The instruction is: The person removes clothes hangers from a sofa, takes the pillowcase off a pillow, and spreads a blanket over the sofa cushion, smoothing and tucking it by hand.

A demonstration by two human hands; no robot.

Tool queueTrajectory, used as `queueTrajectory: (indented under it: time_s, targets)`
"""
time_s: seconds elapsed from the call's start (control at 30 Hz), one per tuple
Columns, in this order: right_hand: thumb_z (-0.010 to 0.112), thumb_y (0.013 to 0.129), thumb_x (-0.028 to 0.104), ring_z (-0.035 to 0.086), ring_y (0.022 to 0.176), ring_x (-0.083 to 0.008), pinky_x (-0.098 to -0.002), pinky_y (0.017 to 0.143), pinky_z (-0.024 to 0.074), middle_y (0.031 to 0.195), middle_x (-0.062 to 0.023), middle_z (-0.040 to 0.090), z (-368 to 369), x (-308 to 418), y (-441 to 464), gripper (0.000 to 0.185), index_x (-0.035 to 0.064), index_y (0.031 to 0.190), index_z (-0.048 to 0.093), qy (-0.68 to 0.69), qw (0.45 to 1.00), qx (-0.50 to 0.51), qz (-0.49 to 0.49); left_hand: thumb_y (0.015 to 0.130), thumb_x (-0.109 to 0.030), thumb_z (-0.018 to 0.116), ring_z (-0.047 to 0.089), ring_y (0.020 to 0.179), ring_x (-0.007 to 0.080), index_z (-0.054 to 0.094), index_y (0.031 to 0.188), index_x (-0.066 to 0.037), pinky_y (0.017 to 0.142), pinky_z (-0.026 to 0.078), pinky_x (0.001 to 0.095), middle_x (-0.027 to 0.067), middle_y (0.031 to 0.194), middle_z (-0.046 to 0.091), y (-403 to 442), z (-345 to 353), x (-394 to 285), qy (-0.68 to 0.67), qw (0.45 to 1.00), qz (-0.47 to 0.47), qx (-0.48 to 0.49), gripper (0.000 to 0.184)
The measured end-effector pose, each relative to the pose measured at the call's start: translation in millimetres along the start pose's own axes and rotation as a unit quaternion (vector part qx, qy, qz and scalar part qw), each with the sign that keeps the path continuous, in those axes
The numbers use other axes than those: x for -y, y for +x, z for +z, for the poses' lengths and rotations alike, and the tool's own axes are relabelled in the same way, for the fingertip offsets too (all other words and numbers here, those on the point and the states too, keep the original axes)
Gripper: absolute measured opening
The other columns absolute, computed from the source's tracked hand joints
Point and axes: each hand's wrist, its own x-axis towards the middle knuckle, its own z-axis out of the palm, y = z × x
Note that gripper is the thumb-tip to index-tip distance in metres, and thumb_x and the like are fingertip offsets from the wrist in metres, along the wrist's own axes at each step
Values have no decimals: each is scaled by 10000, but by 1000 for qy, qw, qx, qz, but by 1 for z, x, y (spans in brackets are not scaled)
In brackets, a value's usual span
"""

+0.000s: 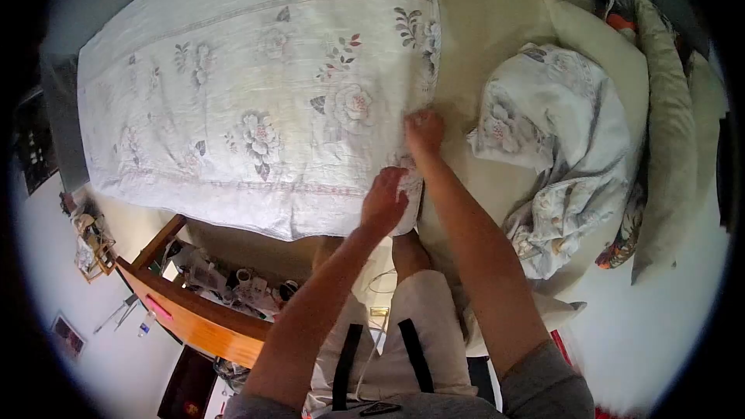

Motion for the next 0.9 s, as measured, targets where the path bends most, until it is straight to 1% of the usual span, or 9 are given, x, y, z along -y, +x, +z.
queueTrajectory:
  time_s: [0.13, 0.23, 0.3, 0.37, 0.43, 0.47, 0.6, 0.73, 0.9]
  targets:
    - [673, 733, 167, 596, 994, -320, -435, 844, 459, 1048, -190, 635, 8, 0, 13, 419, -35, 1093, 597, 177, 979, -12, 99, 759, -33, 579, 459, 1161, 353, 500, 1184, -79, 991, 394, 422, 158, 1202, 513, -5, 8, -13, 19, 999, -4, -26, 435]
    - [675, 727, 149, 616, 921, -277, -395, 794, 479, 1028, -147, 638, -38, 2, 21, 403, -30, 1081, 600, 353, 900, 162, 198, 750, -32, 584, 460, 1163, 348, 512, 1180, -82, 979, 400, 434, 154, 1182, 528, -9, 3, -6, 52, 998, 4, -23, 439]
    - [695, 755, 176, 613, 861, -234, -364, 749, 483, 990, -117, 646, -44, -2, 17, 396, -32, 1078, 601, 328, 910, 186, 172, 747, -34, 583, 461, 1160, 350, 510, 1184, -79, 969, 406, 434, 155, 1176, 529, -15, 4, 3, 69, 997, 2, -30, 446]
    - [699, 775, 200, 606, 867, -219, -367, 757, 481, 994, -115, 647, -55, 1, 2, 403, -35, 1086, 596, 270, 926, 237, 114, 764, -132, 644, 460, 1169, 343, 425, 1262, -69, 979, 393, 429, 161, 1213, 505, -21, 8, 4, 18, 996, -84, 7, 548]
    - [690, 813, 233, 591, 887, -181, -342, 784, 473, 1038, -97, 639, -53, -1, -33, 401, -36, 1094, 590, 376, 875, 264, 155, 765, -200, 683, 463, 1167, 342, 371, 1300, -59, 981, 390, 430, 167, 1224, 491, -24, 13, -6, -86, 977, -188, 51, 635]
    - [683, 821, 233, 588, 899, -176, -337, 799, 468, 1047, -91, 636, -53, 4, -49, 403, -34, 1105, 585, 414, 848, 290, 161, 743, -277, 730, 485, 1137, 343, 315, 1326, -48, 957, 403, 444, 173, 1208, 484, -25, 21, -10, -45, 981, -184, 38, 752]
    - [654, 851, 211, 580, 939, -171, -326, 852, 449, 1068, -76, 627, -61, 21, -85, 399, -32, 1154, 562, 523, 758, 346, 181, 757, -155, 663, 486, 1058, 424, 397, 1224, 7, 901, 408, 480, 200, 1176, 481, -20, 56, -23, -55, 942, -263, -202, 562]
    - [637, 846, 138, 570, 1004, -211, -347, 882, 440, 1114, -100, 607, -83, 35, -56, 399, -17, 1197, 529, 546, 761, 319, 145, 764, -16, 530, 481, 1050, 424, 476, 1165, 27, 888, 408, 482, 215, 1095, 523, -24, 56, -21, -37, 966, -187, -176, 407]
    - [656, 808, 191, 558, 1047, -269, -386, 933, 438, 1145, -121, 597, -87, 52, 35, 433, 10, 1184, 541, 551, 723, 342, 240, 794, -4, 496, 524, 988, 395, 471, 1284, -113, 829, 450, 460, 173, 1069, 545, -63, 45, -15, 14, 994, -76, -83, 503]
